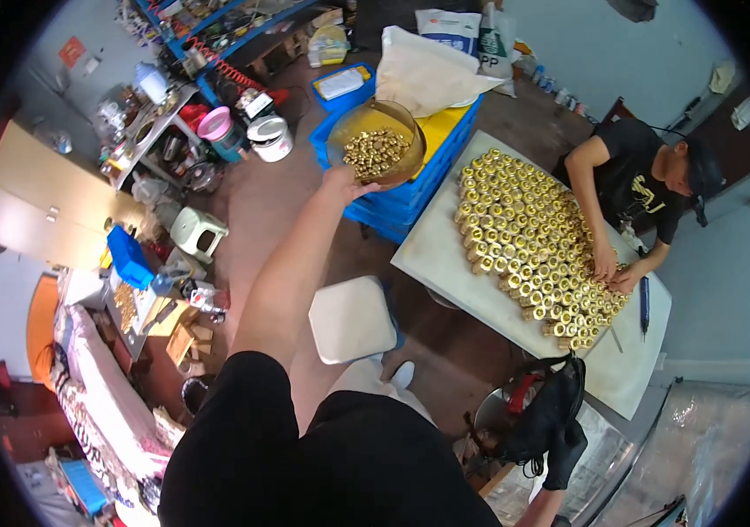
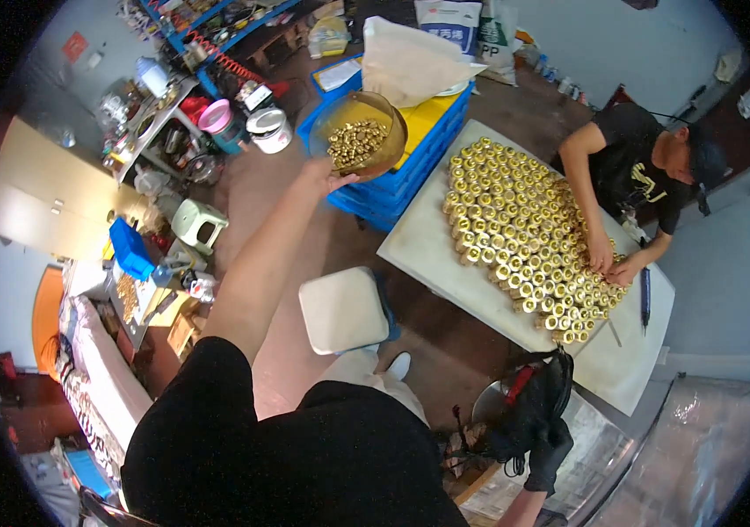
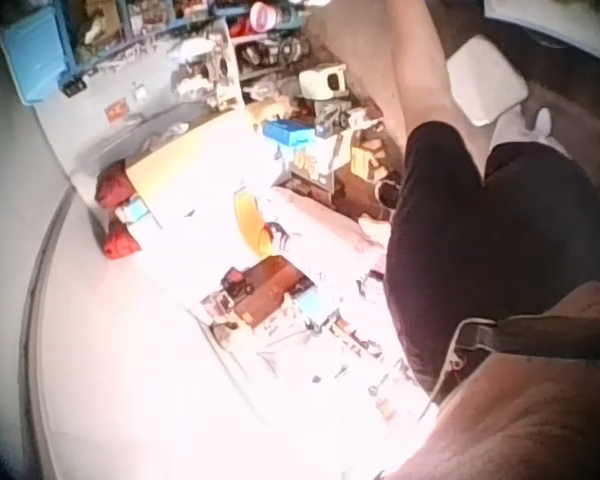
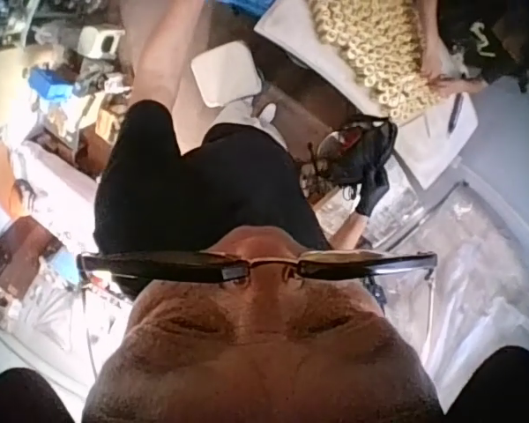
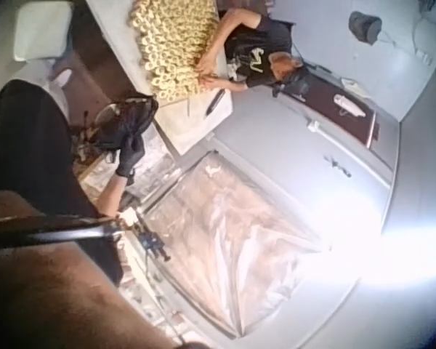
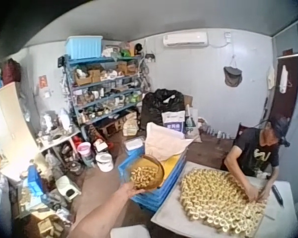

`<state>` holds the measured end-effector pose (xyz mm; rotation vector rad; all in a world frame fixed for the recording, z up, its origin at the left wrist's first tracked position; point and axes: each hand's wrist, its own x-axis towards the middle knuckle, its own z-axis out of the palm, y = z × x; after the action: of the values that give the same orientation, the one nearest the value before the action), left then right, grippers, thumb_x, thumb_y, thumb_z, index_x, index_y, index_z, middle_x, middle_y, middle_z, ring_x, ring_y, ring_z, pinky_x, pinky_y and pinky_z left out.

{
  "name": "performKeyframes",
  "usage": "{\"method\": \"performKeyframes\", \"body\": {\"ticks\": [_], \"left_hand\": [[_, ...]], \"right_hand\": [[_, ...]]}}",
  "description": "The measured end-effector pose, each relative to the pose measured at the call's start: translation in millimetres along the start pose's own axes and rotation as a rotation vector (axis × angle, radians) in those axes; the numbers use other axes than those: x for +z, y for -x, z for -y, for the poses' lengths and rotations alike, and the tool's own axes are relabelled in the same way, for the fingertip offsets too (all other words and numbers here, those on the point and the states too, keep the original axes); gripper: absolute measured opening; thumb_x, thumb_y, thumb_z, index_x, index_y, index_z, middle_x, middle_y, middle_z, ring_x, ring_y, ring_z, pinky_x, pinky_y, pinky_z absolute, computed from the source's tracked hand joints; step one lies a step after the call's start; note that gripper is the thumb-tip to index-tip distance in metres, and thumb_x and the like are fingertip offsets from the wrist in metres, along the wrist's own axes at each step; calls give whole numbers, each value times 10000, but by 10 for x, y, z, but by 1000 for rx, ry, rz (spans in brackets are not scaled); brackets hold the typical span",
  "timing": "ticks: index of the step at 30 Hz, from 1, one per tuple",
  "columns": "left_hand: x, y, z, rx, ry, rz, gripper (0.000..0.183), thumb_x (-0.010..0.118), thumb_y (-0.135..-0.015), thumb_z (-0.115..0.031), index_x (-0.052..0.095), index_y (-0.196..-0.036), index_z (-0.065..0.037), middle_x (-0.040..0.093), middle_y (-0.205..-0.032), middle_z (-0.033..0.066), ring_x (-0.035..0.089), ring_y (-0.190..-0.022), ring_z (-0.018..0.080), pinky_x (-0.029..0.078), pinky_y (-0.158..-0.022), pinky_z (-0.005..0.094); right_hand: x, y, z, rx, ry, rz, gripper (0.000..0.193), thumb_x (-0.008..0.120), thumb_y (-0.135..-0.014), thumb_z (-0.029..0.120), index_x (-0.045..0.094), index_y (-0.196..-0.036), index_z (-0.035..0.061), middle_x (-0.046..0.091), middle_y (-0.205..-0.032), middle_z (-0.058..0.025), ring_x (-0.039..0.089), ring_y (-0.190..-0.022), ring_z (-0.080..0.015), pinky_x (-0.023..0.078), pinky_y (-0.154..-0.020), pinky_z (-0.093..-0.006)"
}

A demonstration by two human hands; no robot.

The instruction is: The person sorts small gold-colored metal parts by hand, moving them from a large pile into a specific container.

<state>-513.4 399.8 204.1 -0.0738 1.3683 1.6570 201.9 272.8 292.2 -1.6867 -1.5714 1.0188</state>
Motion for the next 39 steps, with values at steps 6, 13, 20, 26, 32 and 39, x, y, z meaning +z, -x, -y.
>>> {"method": "performKeyframes", "body": {"ticks": [6, 13, 20, 26, 32, 39], "left_hand": [[-1170, 966, 561, 24, 52, -26, 361, 511, -1009, -123, 484, -1344, 9, 652, -1214, 197, 697, -997, 346, 656, -744, 505], [-2658, 2271, 1235, 38, 99, -340, 365, 512, -969, -80, 431, -1308, 28, 598, -1210, 210, 686, -996, 399, 646, -771, 562], [-4418, 3104, 1804, 29, 121, -528, 349, 436, -961, -45, 425, -1303, 21, 624, -1173, 265, 701, -952, 424, 661, -686, 507], [-5972, 3332, 1929, -124, 107, -709, 350, 414, -986, -24, 413, -1336, -39, 615, -1191, 205, 702, -945, 406, 659, -731, 519], [-7366, 3875, 2080, -109, 147, -699, 415, 401, -954, 15, 408, -1363, -54, 633, -1163, 197, 720, -882, 393, 658, -712, 545], [-8687, 4742, 2170, -86, 128, -758, 412, 418, -929, -12, 449, -1338, -51, 678, -1092, 217, 734, -803, 391, 664, -652, 488]], "right_hand": [[226, -176, 6, -151, 229, 295, 187, 601, -835, -40, 670, -1005, -77, 702, -901, -120, 607, -842, -183, 507, -806, -335], [786, -104, -40, -408, 297, 431, 287, 649, -813, 11, 701, -1090, -42, 723, -1039, -218, 681, -1036, -323, 518, -911, -402], [1644, 522, 561, -449, 490, 533, 183, 681, -823, 86, 696, -981, -6, 686, -888, -219, 674, -888, -353, 513, -784, -422], [2451, 1600, 834, -507, 391, 541, 171, 676, -863, 142, 674, -905, -24, 666, -817, -220, 657, -767, -347, 495, -691, -412], [2957, 2519, 830, -525, 469, 450, 274, 652, -927, 230, 676, -957, -42, 694, -827, -193, 627, -729, -302, 483, -671, -401], [3556, 3454, 949, -559, 345, 608, 335, 642, -956, 296, 661, -1049, -25, 695, -980, -192, 638, -850, -286, 495, -737, -397]]}}
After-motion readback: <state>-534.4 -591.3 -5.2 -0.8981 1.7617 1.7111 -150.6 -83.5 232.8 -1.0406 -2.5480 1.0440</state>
